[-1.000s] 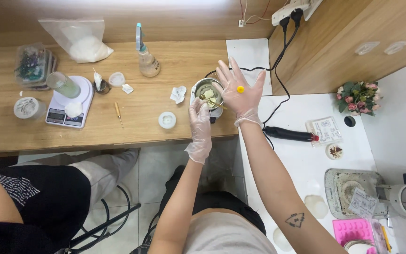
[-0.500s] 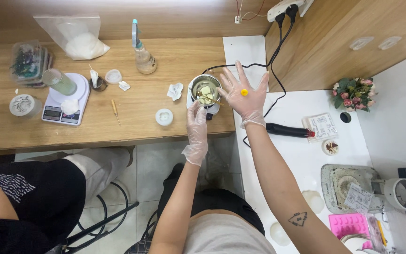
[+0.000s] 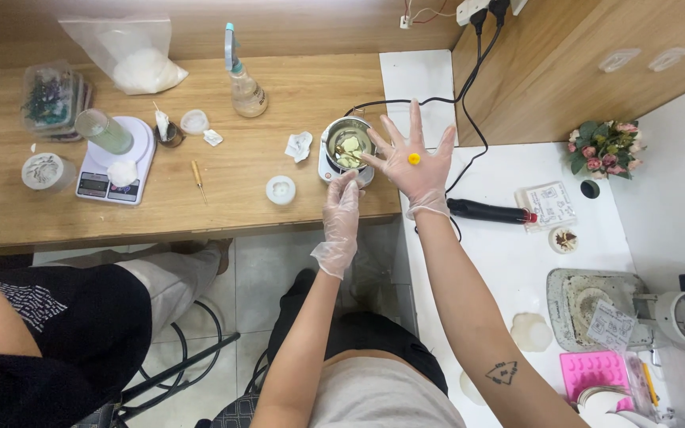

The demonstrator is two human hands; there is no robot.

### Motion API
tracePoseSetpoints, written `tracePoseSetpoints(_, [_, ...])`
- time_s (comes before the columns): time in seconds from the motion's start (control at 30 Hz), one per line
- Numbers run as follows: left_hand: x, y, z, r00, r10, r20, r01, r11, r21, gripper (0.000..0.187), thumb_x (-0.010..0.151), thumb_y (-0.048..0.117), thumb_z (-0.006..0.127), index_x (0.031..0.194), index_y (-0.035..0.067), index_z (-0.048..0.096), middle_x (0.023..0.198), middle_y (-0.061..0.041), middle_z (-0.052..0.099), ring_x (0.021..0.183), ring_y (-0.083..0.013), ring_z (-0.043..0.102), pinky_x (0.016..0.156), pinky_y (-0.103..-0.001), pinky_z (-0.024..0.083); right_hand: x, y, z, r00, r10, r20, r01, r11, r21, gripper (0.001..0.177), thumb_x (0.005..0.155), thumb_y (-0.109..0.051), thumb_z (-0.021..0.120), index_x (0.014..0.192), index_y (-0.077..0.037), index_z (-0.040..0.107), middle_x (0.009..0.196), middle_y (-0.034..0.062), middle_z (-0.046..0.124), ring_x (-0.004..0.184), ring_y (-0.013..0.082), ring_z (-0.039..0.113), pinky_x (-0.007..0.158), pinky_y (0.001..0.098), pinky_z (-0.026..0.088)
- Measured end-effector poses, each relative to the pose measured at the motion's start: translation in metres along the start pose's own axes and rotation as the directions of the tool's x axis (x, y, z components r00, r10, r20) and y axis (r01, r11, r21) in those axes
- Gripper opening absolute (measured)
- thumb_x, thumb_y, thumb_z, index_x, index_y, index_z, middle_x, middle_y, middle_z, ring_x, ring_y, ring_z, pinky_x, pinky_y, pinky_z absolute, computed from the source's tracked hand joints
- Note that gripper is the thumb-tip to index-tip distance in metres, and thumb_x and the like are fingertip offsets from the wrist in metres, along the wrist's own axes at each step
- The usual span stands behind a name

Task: Melting wax chunks in a small pot on a heating plate and stirring for preparation.

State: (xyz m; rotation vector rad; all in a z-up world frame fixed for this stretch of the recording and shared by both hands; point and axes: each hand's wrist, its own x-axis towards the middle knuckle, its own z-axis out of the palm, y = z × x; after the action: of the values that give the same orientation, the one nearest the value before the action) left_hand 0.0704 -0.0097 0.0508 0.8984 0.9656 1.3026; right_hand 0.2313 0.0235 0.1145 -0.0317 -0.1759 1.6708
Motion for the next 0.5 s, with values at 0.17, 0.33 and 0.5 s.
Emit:
tracePoseSetpoints(0.17, [0.002, -0.008, -0.001, 0.999, -0.005, 0.043, 0.008, 0.998, -0.058, 0.025, 0.105, 0.009, 0.055, 0.127, 0.002, 0.064, 0.112, -0.002, 0.065, 0.094, -0.0099, 0.058, 0.088, -0.026, 0.051, -0.004, -0.001, 0.004, 0.999, -0.026, -0.037, 0.026, 1.0, 0.015, 0.087, 0.084, -0.089, 0.035, 0.158, -0.045, 0.034, 0.175, 0.0159, -0.003, 0.159, 0.0454, -0.003, 0.121, 0.0769, -0.001])
tracePoseSetpoints(0.33, [0.004, -0.007, 0.003, 0.999, -0.022, 0.037, 0.024, 0.999, -0.045, 0.023, 0.105, 0.01, 0.055, 0.125, 0.003, 0.064, 0.112, -0.001, 0.065, 0.094, -0.0093, 0.058, 0.087, -0.026, 0.051, -0.002, -0.003, -0.008, 0.999, -0.053, 0.005, 0.053, 0.998, -0.04, 0.078, 0.086, -0.09, 0.032, 0.154, -0.052, 0.038, 0.175, 0.0164, -0.007, 0.16, 0.0471, -0.004, 0.122, 0.0737, -0.002])
tracePoseSetpoints(0.5, [-0.003, 0.008, 0.01, 0.998, -0.013, 0.057, 0.015, 0.999, -0.029, 0.023, 0.105, 0.012, 0.057, 0.125, 0.003, 0.065, 0.112, -0.001, 0.065, 0.097, -0.0091, 0.06, 0.088, -0.026, 0.052, -0.001, 0.0, -0.006, 0.997, -0.076, -0.032, 0.074, 0.996, -0.053, 0.075, 0.086, -0.091, 0.029, 0.152, -0.057, 0.038, 0.173, 0.0203, -0.011, 0.16, 0.0487, -0.004, 0.123, 0.0731, -0.002])
